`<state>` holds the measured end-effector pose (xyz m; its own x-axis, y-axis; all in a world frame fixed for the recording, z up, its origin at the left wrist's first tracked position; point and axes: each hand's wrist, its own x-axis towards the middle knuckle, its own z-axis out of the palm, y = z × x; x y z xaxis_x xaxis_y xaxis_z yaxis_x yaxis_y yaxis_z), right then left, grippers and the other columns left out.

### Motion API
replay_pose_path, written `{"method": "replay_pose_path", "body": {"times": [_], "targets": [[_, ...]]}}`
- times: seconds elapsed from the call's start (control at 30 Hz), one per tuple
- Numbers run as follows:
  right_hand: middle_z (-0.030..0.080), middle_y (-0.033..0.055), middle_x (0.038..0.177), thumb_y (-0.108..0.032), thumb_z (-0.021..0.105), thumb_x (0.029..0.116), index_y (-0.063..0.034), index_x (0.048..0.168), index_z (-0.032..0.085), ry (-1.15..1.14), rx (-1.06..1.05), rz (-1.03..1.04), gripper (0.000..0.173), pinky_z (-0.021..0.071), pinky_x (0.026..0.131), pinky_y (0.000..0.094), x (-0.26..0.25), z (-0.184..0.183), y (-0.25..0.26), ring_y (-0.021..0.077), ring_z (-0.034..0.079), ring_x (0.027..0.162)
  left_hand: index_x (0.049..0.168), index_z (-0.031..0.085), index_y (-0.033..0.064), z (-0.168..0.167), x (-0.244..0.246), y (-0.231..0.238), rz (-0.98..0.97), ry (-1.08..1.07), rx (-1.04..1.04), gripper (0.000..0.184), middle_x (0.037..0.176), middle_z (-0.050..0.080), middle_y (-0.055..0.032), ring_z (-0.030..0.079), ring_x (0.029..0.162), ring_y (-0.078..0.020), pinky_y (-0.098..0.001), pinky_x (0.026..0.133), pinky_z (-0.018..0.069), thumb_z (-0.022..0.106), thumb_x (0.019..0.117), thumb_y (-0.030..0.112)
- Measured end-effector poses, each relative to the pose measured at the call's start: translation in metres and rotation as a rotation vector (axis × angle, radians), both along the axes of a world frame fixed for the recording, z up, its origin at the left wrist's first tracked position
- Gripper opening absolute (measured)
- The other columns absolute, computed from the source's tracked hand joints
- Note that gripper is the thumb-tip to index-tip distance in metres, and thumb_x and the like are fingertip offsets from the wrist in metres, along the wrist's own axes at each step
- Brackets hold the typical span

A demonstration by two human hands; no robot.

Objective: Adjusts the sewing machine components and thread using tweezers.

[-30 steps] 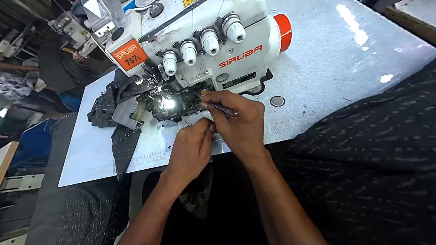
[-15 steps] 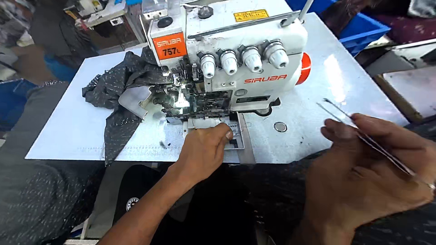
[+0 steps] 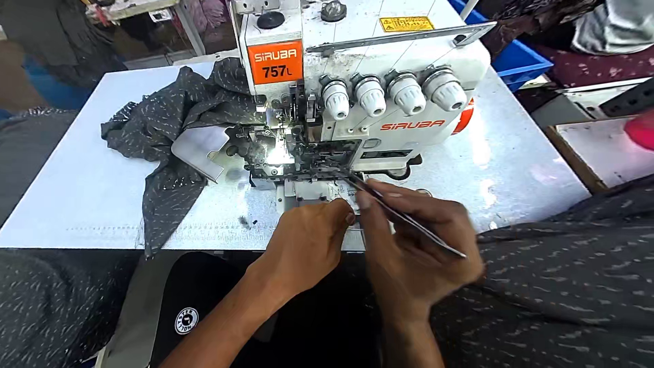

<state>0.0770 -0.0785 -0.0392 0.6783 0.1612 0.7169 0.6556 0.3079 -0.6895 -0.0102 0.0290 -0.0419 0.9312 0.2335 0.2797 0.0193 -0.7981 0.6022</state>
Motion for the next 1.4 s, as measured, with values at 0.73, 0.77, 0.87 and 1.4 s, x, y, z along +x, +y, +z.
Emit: {"method": "replay_pose_path", "body": {"times": [0.73,0.77,0.87,1.4], "targets": [[0.078,0.0104,0.099,0.004,0.077,0.0865,-0.0009,0.092,0.067,-0.085,-0.130,-0.250,0.012,0.0665,0.076,0.0269,0.000,-0.007,0.040,0.0170,0.077,0.091,0.090,0.063,0.0129,-0.016,-0.002,0.013,-0.008,-0.091,-0.140,0.024,0.067,0.054,0.0051,0.056,0.060,-0.0072,-0.0267,0.053,0.0485,0.046,0.1049,0.020],[0.078,0.0100,0.098,0.004,0.076,0.0865,-0.0015,0.092,0.067,-0.082,-0.121,-0.255,0.012,0.0664,0.075,0.0268,-0.001,-0.008,0.038,0.0168,0.077,0.090,0.091,0.063,0.0131,-0.016,-0.002,0.013,-0.009,-0.084,-0.142,0.025,0.067,0.054,0.0052,0.056,0.060,-0.0073,-0.0269,0.053,0.0487,0.045,0.1058,0.021],[0.077,0.0085,0.099,0.004,0.076,0.0859,-0.0027,0.092,0.067,-0.074,-0.095,-0.257,0.013,0.0665,0.076,0.0272,-0.002,-0.008,0.032,0.0168,0.077,0.091,0.096,0.065,0.0134,-0.016,-0.002,0.013,-0.014,-0.067,-0.150,0.027,0.069,0.057,0.0055,0.057,0.060,-0.0066,-0.0274,0.053,0.0500,0.043,0.1076,0.024],[0.077,0.0116,0.097,0.005,0.076,0.0857,0.0003,0.088,0.067,-0.048,-0.075,-0.217,0.011,0.0657,0.078,0.0254,0.010,-0.011,0.034,0.0169,0.077,0.092,0.092,0.064,0.0133,-0.014,-0.001,0.011,0.008,-0.049,-0.063,0.024,0.066,0.054,0.0066,0.055,0.058,-0.0051,-0.0249,0.051,0.0481,0.045,0.1048,0.020]]}}
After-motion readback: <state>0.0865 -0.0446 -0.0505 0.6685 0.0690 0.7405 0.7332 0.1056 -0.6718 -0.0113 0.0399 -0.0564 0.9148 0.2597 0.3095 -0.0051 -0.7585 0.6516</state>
